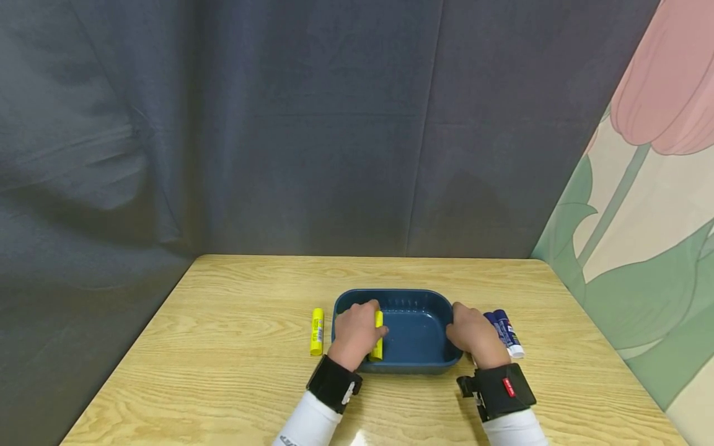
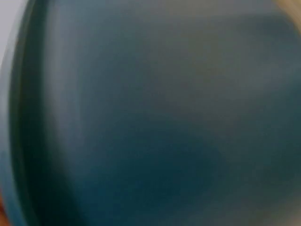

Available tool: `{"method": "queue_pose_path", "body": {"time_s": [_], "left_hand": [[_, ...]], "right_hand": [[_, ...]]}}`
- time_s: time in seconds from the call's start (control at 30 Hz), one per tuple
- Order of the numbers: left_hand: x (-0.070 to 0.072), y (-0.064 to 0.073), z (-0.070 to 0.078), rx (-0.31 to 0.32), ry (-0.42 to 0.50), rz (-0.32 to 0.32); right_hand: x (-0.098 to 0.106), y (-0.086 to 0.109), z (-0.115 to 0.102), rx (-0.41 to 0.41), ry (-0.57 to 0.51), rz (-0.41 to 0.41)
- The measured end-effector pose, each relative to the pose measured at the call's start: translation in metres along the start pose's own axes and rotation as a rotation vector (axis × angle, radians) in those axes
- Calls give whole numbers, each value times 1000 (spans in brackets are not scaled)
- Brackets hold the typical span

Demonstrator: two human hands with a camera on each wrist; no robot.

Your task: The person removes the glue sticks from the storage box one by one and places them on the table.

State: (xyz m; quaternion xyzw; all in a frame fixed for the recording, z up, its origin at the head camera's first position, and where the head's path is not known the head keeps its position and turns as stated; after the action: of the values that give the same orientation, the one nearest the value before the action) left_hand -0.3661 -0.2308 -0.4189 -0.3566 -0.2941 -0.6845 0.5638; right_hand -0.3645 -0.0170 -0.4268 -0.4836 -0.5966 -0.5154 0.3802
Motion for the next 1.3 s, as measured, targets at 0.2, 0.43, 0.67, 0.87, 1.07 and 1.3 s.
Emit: {"method": "queue_pose_path", "body": {"time_s": [0.2,0.43,0.67,0.87,1.07,1.3], "left_hand": [[6,-1,-2,6,16,6],[16,1,-3,11,22,15],[30,6,-1,-9,39,11],[40,7,-6,39,80,9],[50,7,-13,69,124,15],[64,7,-23,94,140,45]], "right_hand": [[0,0,-1,-7,6,-5],[1,1,-1,-13,2,-8],[1,1,-1,-13,7,-9],[1,0,-1,-17,7,-11],[1,0,0,-18,4,-16],[0,0,-1,-15,3,-14]]}}
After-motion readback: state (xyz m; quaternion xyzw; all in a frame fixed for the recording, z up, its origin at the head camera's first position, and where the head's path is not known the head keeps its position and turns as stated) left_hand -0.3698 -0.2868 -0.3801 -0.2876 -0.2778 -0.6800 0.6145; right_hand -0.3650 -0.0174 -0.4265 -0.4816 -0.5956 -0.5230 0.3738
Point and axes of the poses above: each hand's wrist, its own y-axis away from the middle knuckle, its own x-axis out of the back of the hand, z = x × y, the point moved 6 cm from there along -y, towards the middle knuckle, and after that the axes turned 15 degrees about y, right-handed, at the moved point
